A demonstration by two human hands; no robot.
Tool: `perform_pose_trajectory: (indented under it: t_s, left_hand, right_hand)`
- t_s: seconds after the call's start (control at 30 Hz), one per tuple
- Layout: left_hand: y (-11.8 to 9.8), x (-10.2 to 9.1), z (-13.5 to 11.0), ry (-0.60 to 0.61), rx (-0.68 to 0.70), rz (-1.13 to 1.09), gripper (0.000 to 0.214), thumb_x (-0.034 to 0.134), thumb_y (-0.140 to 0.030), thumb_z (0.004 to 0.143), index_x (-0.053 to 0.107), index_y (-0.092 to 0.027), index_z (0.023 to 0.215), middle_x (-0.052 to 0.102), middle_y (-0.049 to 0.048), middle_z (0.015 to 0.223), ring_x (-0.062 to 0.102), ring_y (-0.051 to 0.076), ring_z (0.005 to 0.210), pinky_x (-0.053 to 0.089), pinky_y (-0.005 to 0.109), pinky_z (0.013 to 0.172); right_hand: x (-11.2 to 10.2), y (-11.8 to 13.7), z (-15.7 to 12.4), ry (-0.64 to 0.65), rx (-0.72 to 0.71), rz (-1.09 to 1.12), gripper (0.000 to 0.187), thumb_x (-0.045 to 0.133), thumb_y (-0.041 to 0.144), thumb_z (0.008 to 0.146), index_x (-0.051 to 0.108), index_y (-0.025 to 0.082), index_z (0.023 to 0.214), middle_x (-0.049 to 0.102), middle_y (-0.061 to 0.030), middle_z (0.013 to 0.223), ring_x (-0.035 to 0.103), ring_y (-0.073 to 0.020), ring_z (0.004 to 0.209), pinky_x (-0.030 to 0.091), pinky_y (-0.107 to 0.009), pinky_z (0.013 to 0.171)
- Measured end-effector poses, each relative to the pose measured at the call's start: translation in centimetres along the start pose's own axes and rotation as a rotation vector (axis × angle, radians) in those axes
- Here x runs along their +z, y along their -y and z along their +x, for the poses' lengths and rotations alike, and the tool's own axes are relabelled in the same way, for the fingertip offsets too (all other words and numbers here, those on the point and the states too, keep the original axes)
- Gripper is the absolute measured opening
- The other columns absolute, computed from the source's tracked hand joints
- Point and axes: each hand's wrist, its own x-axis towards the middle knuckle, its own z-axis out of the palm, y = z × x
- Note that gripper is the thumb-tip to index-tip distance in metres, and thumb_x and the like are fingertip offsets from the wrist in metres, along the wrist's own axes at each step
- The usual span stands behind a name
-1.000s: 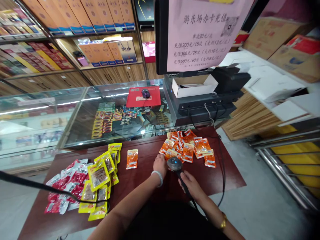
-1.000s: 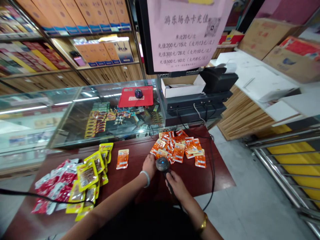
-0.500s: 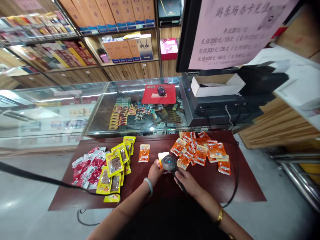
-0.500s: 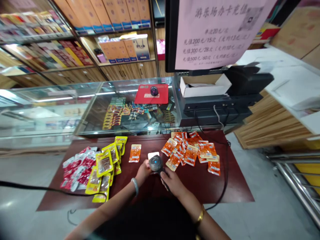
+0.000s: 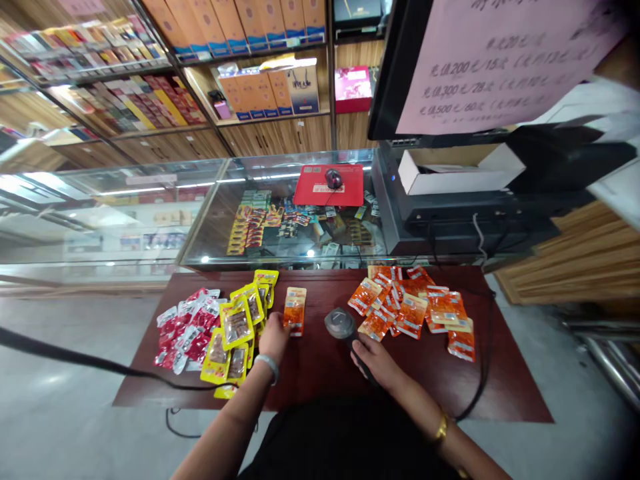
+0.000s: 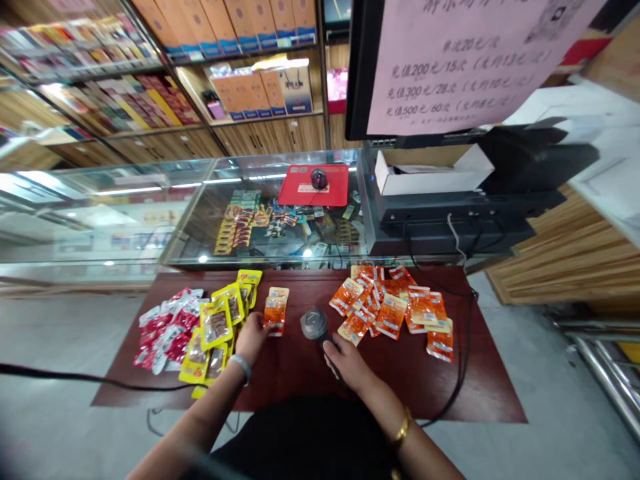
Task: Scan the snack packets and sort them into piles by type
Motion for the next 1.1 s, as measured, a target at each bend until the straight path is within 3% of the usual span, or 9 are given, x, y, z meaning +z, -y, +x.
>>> perform_pose_trajectory:
  t_s: [0.13, 0.33, 0.47, 0.6, 0.67, 0.77, 0.93, 1.1]
  left_hand:
    - [-2.1, 0.3, -0.4, -0.156, 0.225, 0.139, 0.046, 0.063, -0.027, 0.081, 0.049, -0.017, 0.123, 0.055, 0.0151, 0.124, 0.056, 0.028, 0.117, 0.046, 0.039, 0.097]
    - [-11.0, 5.9, 0.5, 0.062, 0.432, -0.031, 0.036, 0.062, -0.03, 0.084, 0.055, -0.019, 0.117, 0.059, 0.0114, 0.116, 0.059, 0.023, 0.11, 0.046, 0.036, 0.096]
    - [-16.9, 9.4, 1.4, 0.167, 0.403, 0.007, 0.047, 0.067, -0.031, 0.081, 0.053, -0.015, 0.122, 0.057, 0.0154, 0.121, 0.06, 0.023, 0.107, 0.045, 0.032, 0.094]
    - [-20.0, 10.8, 1.7, 0.244, 0.345, 0.121, 0.054, 0.075, -0.03, 0.074, 0.053, -0.012, 0.12, 0.06, 0.017, 0.117, 0.063, 0.024, 0.101, 0.045, 0.031, 0.086]
    - [-20.0, 11.0, 1.7, 0.275, 0.356, 0.12, 0.046, 0.075, -0.029, 0.073, 0.057, -0.012, 0.112, 0.064, 0.0151, 0.11, 0.063, 0.024, 0.1, 0.044, 0.029, 0.084]
    - [-18.2, 10.7, 1.6, 0.333, 0.373, 0.016, 0.02, 0.07, -0.028, 0.078, 0.064, -0.015, 0.093, 0.069, 0.0099, 0.096, 0.064, 0.02, 0.09, 0.044, 0.027, 0.079]
    - [-11.9, 9.0, 0.7, 0.312, 0.281, -0.229, 0.008, 0.064, -0.024, 0.081, 0.064, -0.016, 0.082, 0.068, 0.003, 0.078, 0.061, 0.014, 0.072, 0.043, 0.024, 0.068]
    - [-6.7, 6.7, -1.1, 0.277, 0.207, -0.286, 0.011, 0.063, -0.027, 0.08, 0.062, -0.016, 0.078, 0.065, 0.0006, 0.072, 0.059, 0.014, 0.068, 0.041, 0.024, 0.064]
  right_hand:
    - [-0.8, 0.6, -0.7, -0.041, 0.002, 0.035, 0.055, 0.058, 0.074, 0.076, 0.051, 0.021, 0.088, 0.044, 0.0092, 0.052, 0.034, -0.0064, 0.039, 0.026, -0.019, 0.037]
    - [-2.7, 0.2, -1.9, -0.153, 0.003, 0.082, 0.056, 0.059, 0.073, 0.075, 0.052, 0.02, 0.094, 0.047, 0.0087, 0.053, 0.035, -0.0063, 0.038, 0.027, -0.019, 0.037]
    - [-3.9, -0.3, -3.0, -0.214, 0.006, 0.082, 0.055, 0.058, 0.073, 0.076, 0.052, 0.02, 0.089, 0.048, 0.0081, 0.054, 0.036, -0.006, 0.039, 0.028, -0.019, 0.038]
    - [-4.6, -0.5, -3.9, -0.257, 0.017, 0.083, 0.059, 0.058, 0.075, 0.075, 0.054, 0.019, 0.093, 0.05, 0.0072, 0.056, 0.038, -0.0068, 0.04, 0.029, -0.019, 0.038]
    - [-4.7, -0.5, -4.1, -0.262, 0.017, 0.096, 0.061, 0.059, 0.075, 0.074, 0.055, 0.019, 0.097, 0.049, 0.0079, 0.054, 0.037, -0.0069, 0.039, 0.028, -0.019, 0.038]
    - [-4.7, -0.4, -4.0, -0.252, 0.013, 0.099, 0.059, 0.059, 0.075, 0.074, 0.054, 0.02, 0.093, 0.048, 0.0079, 0.054, 0.037, -0.0066, 0.039, 0.028, -0.019, 0.037]
    - [-3.6, 0.0, -3.1, -0.198, 0.008, 0.075, 0.055, 0.06, 0.072, 0.075, 0.054, 0.021, 0.092, 0.049, 0.007, 0.054, 0.037, -0.0073, 0.039, 0.028, -0.019, 0.037]
    - [-1.2, 0.4, -1.6, -0.095, 0.005, 0.012, 0.055, 0.058, 0.073, 0.076, 0.055, 0.02, 0.093, 0.048, 0.0072, 0.054, 0.038, -0.008, 0.04, 0.028, -0.02, 0.037]
